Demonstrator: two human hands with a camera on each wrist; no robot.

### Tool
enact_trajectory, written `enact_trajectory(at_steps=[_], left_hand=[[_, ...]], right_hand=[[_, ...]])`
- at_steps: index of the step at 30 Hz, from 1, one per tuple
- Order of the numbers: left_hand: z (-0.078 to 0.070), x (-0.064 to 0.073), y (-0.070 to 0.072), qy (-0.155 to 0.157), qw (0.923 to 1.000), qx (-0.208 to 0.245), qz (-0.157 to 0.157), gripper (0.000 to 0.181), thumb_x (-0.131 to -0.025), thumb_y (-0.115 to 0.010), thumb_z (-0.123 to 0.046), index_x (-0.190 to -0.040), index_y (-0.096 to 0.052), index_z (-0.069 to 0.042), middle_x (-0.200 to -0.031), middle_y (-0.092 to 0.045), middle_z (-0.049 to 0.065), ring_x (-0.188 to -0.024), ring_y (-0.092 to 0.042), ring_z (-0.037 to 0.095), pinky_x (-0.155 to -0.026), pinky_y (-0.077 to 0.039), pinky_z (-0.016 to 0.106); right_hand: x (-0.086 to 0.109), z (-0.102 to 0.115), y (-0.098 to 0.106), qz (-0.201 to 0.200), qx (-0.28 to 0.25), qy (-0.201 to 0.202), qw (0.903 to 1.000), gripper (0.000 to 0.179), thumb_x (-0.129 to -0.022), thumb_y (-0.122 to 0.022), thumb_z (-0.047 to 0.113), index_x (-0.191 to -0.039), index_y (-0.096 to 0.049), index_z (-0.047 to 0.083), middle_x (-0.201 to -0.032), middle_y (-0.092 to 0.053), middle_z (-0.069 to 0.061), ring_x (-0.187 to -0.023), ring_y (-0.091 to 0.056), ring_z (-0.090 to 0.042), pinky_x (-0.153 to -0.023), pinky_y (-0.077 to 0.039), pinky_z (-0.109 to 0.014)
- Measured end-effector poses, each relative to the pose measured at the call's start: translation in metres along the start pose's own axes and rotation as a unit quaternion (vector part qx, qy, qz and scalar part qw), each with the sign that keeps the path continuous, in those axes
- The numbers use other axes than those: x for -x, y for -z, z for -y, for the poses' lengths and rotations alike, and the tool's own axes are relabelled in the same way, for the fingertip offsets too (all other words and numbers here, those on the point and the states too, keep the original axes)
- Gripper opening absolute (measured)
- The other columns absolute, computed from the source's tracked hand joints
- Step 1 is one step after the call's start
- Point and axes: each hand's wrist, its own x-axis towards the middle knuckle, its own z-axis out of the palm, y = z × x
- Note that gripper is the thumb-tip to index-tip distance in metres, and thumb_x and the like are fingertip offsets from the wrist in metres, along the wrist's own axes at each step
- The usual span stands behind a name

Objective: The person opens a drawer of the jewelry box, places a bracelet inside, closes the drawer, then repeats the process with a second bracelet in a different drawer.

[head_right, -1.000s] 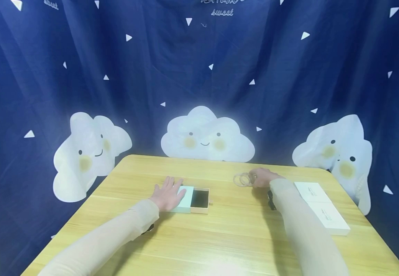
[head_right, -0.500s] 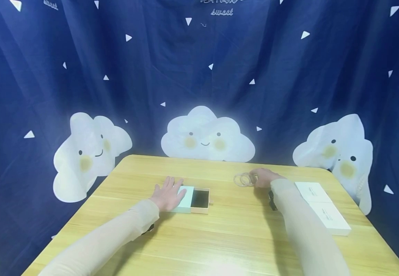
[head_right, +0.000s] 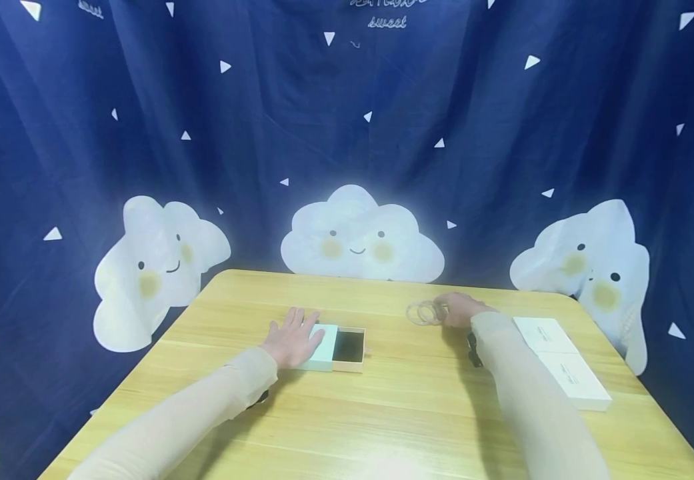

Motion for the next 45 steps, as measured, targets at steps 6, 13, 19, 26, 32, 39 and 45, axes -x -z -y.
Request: enact_trajectory(at_steps=[6,13,19,26,32,39,45], left_hand=[[-0.003,0.0,0.001,0.001,1.0,-0.001,0.007,0.069,-0.103,-0.015,-0.064,-0.162,-0.021,-0.03,-0.168,-0.016,0.015,-0.157,-0.006,0.033,-0.116,-0.012,0.073],[-0.003,0.0,0.002,0.001,1.0,-0.004,0.007,0.069,-0.103,-0.017,-0.063,-0.162,-0.021,-0.028,-0.168,-0.016,0.015,-0.157,-0.006,0.034,-0.116,-0.011,0.073],[-0.002,0.0,0.001,0.002,1.0,-0.006,0.007,0.07,-0.103,-0.015,-0.064,-0.162,-0.02,-0.029,-0.169,-0.015,0.015,-0.157,-0.006,0.034,-0.116,-0.012,0.073],[-0.004,0.004,0.006,-0.003,1.0,0.004,0.007,0.068,-0.104,-0.019,-0.061,-0.162,-0.023,-0.026,-0.168,-0.017,0.017,-0.157,-0.007,0.036,-0.115,-0.012,0.074],[-0.003,0.005,0.006,-0.003,1.0,0.007,0.004,0.069,-0.104,-0.018,-0.061,-0.162,-0.023,-0.026,-0.168,-0.018,0.017,-0.156,-0.008,0.036,-0.115,-0.012,0.074],[-0.003,0.005,0.007,-0.005,1.0,0.006,0.005,0.068,-0.104,-0.019,-0.06,-0.162,-0.024,-0.025,-0.167,-0.019,0.018,-0.156,-0.008,0.036,-0.115,-0.011,0.074],[-0.002,0.004,0.005,-0.003,0.9999,0.006,0.009,0.068,-0.104,-0.017,-0.06,-0.162,-0.022,-0.025,-0.168,-0.017,0.018,-0.157,-0.006,0.036,-0.116,-0.009,0.074]], right_hand=[[0.001,0.001,0.001,-0.004,-0.001,0.003,1.0,0.063,-0.074,-0.071,-0.001,-0.135,-0.058,-0.004,-0.121,-0.066,-0.021,-0.104,-0.059,-0.033,-0.09,-0.049,-0.049],[0.002,0.006,0.007,-0.015,0.014,0.01,0.9997,0.068,-0.07,-0.074,0.003,-0.136,-0.058,-0.001,-0.125,-0.065,-0.021,-0.108,-0.06,-0.035,-0.089,-0.049,-0.05],[0.003,0.016,0.013,-0.011,0.03,0.007,0.9995,0.066,-0.072,-0.076,0.007,-0.135,-0.059,0.002,-0.126,-0.065,-0.02,-0.106,-0.059,-0.033,-0.085,-0.05,-0.046],[0.003,0.025,0.019,0.001,0.006,0.009,0.9999,0.066,-0.077,-0.078,0.007,-0.139,-0.056,0.0,-0.129,-0.061,-0.023,-0.081,-0.068,-0.029,-0.058,-0.054,-0.032],[0.007,0.034,0.023,-0.018,0.054,0.02,0.9982,0.063,-0.08,-0.083,0.022,-0.136,-0.06,0.005,-0.128,-0.065,-0.019,-0.103,-0.065,-0.035,-0.082,-0.054,-0.049],[0.012,0.047,0.031,-0.024,0.084,0.007,0.9962,0.061,-0.078,-0.084,0.029,-0.134,-0.063,0.014,-0.131,-0.065,-0.015,-0.119,-0.059,-0.039,-0.085,-0.044,-0.068],[0.016,0.054,0.033,-0.033,0.094,0.028,0.9947,0.06,-0.077,-0.084,0.031,-0.132,-0.065,0.016,-0.131,-0.066,-0.012,-0.118,-0.058,-0.039,-0.081,-0.043,-0.062]])
